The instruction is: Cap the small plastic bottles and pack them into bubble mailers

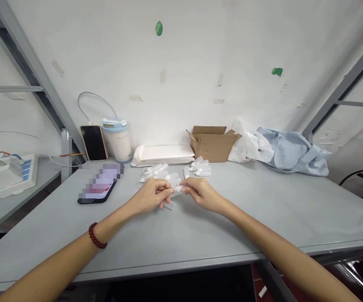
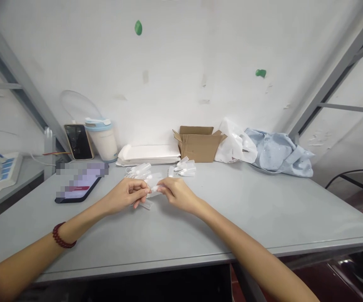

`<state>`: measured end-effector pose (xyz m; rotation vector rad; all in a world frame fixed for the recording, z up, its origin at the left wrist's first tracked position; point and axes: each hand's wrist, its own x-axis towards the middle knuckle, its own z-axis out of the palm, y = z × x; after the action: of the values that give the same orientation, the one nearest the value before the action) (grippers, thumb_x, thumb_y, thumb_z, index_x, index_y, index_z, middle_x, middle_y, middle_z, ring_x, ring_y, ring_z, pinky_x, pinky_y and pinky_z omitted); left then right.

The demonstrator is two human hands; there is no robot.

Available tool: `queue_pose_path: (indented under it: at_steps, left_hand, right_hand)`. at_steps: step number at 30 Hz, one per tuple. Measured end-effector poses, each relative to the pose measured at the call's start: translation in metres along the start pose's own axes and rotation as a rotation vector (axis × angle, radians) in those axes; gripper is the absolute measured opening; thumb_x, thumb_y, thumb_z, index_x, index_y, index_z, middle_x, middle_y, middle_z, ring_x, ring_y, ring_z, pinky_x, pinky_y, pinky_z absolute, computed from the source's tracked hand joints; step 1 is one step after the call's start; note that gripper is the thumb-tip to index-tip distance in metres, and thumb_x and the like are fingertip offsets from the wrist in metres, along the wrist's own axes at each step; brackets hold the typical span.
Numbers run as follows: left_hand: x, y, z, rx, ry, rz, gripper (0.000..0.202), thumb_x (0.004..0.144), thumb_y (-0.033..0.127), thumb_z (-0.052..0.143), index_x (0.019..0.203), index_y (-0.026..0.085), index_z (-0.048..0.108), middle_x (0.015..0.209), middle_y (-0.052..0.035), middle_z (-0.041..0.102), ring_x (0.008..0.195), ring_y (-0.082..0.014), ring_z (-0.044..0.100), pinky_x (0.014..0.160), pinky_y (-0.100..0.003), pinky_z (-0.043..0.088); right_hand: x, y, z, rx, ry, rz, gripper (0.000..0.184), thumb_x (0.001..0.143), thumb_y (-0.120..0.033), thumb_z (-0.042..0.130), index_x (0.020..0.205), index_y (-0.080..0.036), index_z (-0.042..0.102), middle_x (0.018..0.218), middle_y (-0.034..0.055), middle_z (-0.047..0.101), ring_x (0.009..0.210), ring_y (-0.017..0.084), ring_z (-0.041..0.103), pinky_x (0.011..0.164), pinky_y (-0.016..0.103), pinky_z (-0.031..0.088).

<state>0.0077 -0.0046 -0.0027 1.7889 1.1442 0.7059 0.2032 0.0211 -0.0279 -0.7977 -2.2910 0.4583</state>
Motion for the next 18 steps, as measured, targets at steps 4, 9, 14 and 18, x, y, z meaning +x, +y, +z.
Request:
queue_pose_path:
  at_steps: [4, 9, 14, 18]
  left_hand:
    - [0.001, 0.000, -0.010, 0.023, -0.050, 0.039, 0.026, 0.079, 0.035, 0.053, 0.063, 0.015, 0.055, 0.055, 0.0021, 0.056, 0.043, -0.0074, 0.047, 0.049, -0.020, 0.039]
    - [0.004, -0.001, -0.033, 0.166, 0.052, 0.050, 0.024, 0.078, 0.035, 0.052, 0.067, 0.015, 0.058, 0.059, 0.0006, 0.058, 0.046, -0.0091, 0.048, 0.049, -0.020, 0.039]
    - [0.008, -0.012, -0.045, 0.557, 0.239, 0.107, 0.026, 0.080, 0.031, 0.045, 0.062, 0.016, 0.058, 0.055, -0.0002, 0.057, 0.050, -0.0125, 0.050, 0.050, -0.022, 0.034]
    - [0.009, -0.019, -0.044, 0.974, 0.282, 0.088, 0.031, 0.084, 0.028, 0.038, 0.066, 0.017, 0.060, 0.062, -0.0062, 0.063, 0.058, -0.0189, 0.056, 0.050, -0.025, 0.029]
  right_hand:
    - [0.003, -0.003, -0.004, 0.088, -0.028, 0.108, 0.027, 0.090, -0.035, 0.042, 0.087, -0.015, 0.059, 0.065, 0.0003, 0.056, 0.057, 0.010, 0.048, 0.057, 0.023, 0.037]
    - [0.006, 0.014, -0.012, 0.112, 0.032, 0.198, 0.033, 0.093, -0.038, 0.035, 0.109, -0.015, 0.051, 0.074, 0.0015, 0.057, 0.066, 0.012, 0.052, 0.061, 0.024, 0.041]
    - [0.005, 0.044, -0.009, -0.255, 0.001, 0.131, 0.026, 0.088, -0.015, 0.039, 0.110, -0.014, 0.053, 0.098, 0.0113, 0.056, 0.083, 0.018, 0.053, 0.073, 0.031, 0.043]
    - [0.004, 0.056, -0.001, -0.401, -0.082, 0.054, 0.038, 0.080, 0.000, 0.038, 0.111, -0.014, 0.055, 0.106, 0.0135, 0.054, 0.095, 0.020, 0.051, 0.077, 0.032, 0.045]
